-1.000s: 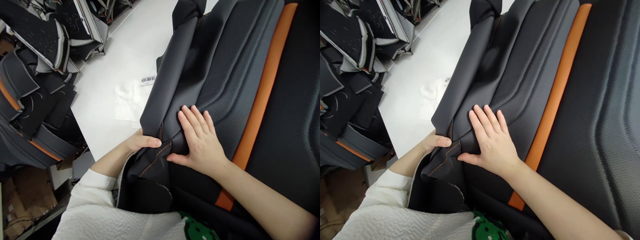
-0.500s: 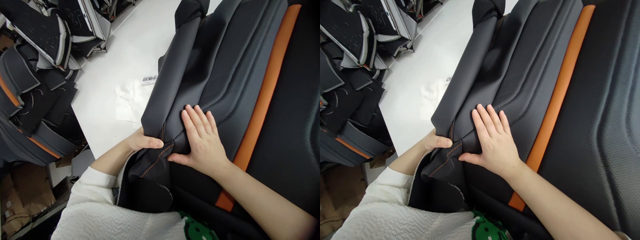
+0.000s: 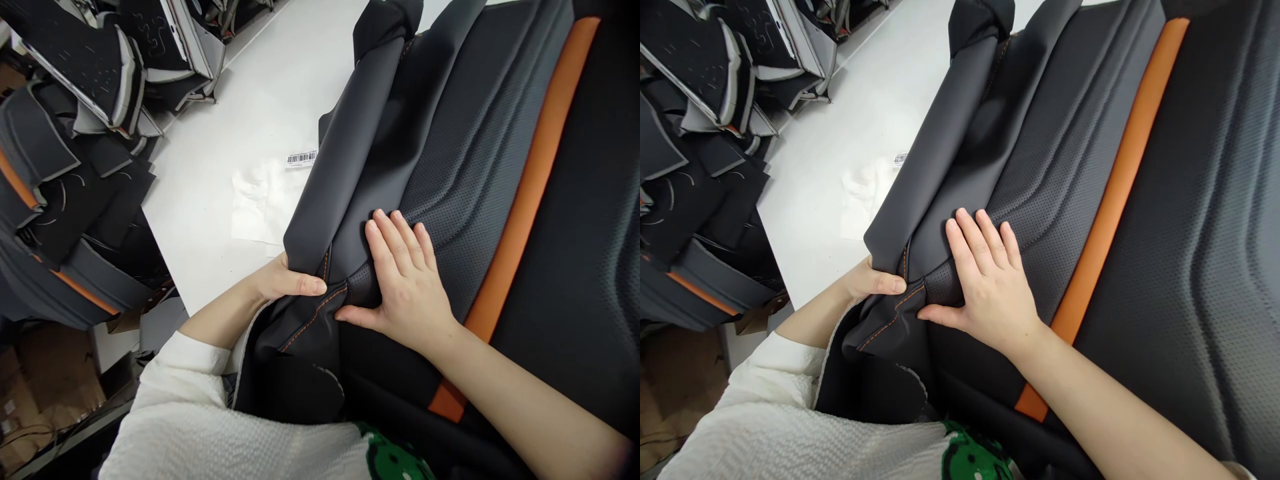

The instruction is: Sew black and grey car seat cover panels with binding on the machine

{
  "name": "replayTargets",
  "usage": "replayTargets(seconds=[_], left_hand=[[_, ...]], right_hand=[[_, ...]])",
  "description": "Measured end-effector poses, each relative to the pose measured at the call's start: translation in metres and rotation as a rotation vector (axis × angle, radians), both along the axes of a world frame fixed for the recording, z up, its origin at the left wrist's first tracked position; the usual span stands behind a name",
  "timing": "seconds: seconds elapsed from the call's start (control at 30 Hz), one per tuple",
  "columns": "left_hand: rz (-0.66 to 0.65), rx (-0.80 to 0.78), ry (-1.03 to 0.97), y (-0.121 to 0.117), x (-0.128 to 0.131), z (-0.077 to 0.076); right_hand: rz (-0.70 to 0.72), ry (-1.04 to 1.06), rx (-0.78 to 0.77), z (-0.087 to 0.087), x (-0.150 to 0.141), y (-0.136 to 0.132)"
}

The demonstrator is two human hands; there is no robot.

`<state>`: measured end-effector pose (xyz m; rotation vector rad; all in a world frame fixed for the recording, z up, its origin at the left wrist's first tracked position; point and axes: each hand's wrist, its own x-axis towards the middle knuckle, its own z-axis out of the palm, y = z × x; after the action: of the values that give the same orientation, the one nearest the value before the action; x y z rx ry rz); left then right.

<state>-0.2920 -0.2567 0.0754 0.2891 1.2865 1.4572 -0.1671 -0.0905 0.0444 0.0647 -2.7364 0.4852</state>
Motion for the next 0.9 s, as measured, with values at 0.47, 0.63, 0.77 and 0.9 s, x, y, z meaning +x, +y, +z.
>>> replayTargets(seconds=[0.47, 0.63, 0.77, 0.9], left_hand=[[0.013, 0.042, -0.005, 0.001, 0.001, -0.002], [0.034, 0.033, -0.033, -0.001, 0.000, -0.005], [0.036, 0.008, -0.058, -0.003, -0.002, -0.009], [0.002, 0.027, -0.043, -0.005, -0.006, -0.013]], right_hand=[[-0.044, -0.058, 0.001, -0.001, -0.002, 0.000], [-0.052, -0.056, 0.004, -0.003, -0.002, 0.000], [-0.057, -0.066, 0.005, -0.003, -0.002, -0.001], [-0.056, -0.063, 0.012, -0.002, -0.002, -0.001]])
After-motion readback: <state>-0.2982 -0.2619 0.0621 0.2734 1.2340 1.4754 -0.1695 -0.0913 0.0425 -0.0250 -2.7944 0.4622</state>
